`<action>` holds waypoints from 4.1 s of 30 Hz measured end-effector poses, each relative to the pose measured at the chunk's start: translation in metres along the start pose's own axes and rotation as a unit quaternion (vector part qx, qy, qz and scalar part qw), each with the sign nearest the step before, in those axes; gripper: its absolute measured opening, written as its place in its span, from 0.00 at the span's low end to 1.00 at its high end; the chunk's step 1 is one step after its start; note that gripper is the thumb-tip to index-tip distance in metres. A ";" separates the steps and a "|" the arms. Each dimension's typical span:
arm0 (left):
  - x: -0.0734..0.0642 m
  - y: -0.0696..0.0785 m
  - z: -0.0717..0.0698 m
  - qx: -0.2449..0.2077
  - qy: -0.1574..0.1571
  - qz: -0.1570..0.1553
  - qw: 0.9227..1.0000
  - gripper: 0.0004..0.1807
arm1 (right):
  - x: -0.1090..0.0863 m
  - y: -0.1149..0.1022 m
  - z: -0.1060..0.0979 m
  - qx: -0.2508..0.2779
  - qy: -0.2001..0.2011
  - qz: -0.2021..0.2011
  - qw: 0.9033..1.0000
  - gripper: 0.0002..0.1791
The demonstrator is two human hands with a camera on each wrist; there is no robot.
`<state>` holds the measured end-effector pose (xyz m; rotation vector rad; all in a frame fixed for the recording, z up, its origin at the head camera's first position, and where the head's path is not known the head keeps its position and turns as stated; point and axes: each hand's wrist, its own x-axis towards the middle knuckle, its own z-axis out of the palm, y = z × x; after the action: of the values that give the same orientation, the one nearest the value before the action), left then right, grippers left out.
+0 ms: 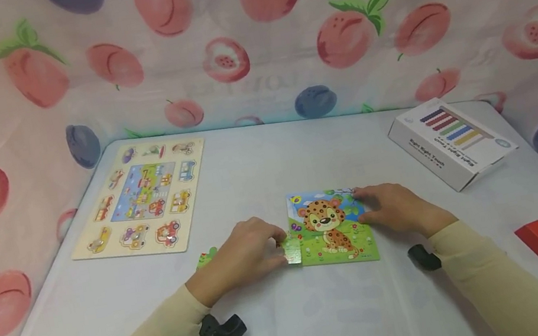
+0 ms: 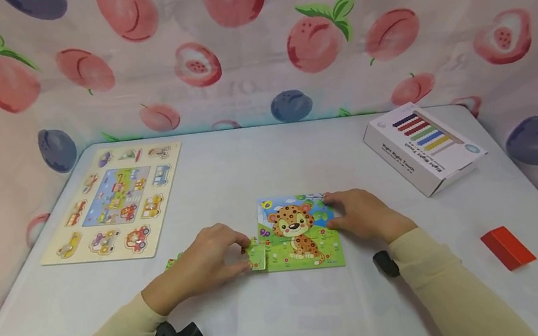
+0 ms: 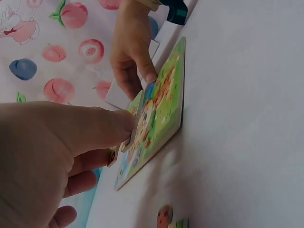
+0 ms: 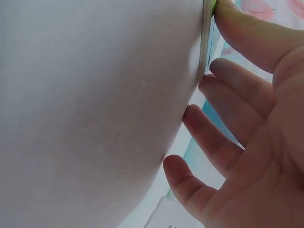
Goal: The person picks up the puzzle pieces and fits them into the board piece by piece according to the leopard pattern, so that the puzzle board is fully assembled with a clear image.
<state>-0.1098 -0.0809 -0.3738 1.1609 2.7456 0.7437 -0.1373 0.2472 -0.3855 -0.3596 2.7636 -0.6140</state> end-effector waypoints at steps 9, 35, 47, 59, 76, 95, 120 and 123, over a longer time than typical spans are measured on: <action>0.020 0.016 0.011 0.003 -0.015 0.021 1.000 0.12 | 0.000 0.002 0.000 -0.007 0.002 -0.009 1.000 0.31; 0.061 0.040 0.044 0.025 -0.039 0.040 0.998 0.17 | 0.000 0.007 -0.002 -0.005 0.002 -0.026 1.000 0.29; 0.076 0.047 0.055 0.021 -0.024 0.040 0.999 0.15 | -0.002 0.007 -0.004 -0.006 0.001 -0.028 1.000 0.29; 0.082 0.047 0.065 0.034 -0.028 0.032 0.999 0.19 | 0.000 0.007 -0.005 -0.013 0.003 -0.028 1.000 0.29; 0.085 0.050 0.070 0.018 -0.036 0.013 0.999 0.22 | 0.000 0.009 -0.003 -0.001 0.005 -0.030 1.000 0.30; 0.085 0.048 0.069 -0.014 -0.057 0.007 0.998 0.23 | 0.000 0.010 -0.003 0.003 0.010 -0.036 0.999 0.29; 0.080 0.040 0.055 -0.008 -0.048 0.010 0.999 0.23 | 0.001 0.009 -0.002 -0.003 0.006 -0.029 1.000 0.29; 0.076 0.037 0.051 -0.003 -0.048 -0.001 0.999 0.24 | 0.001 0.008 -0.002 -0.004 0.006 -0.028 1.000 0.29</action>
<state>-0.1267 0.0141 -0.3921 1.1602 2.6651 0.6771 -0.1405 0.2550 -0.3875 -0.4394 2.7767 -0.6197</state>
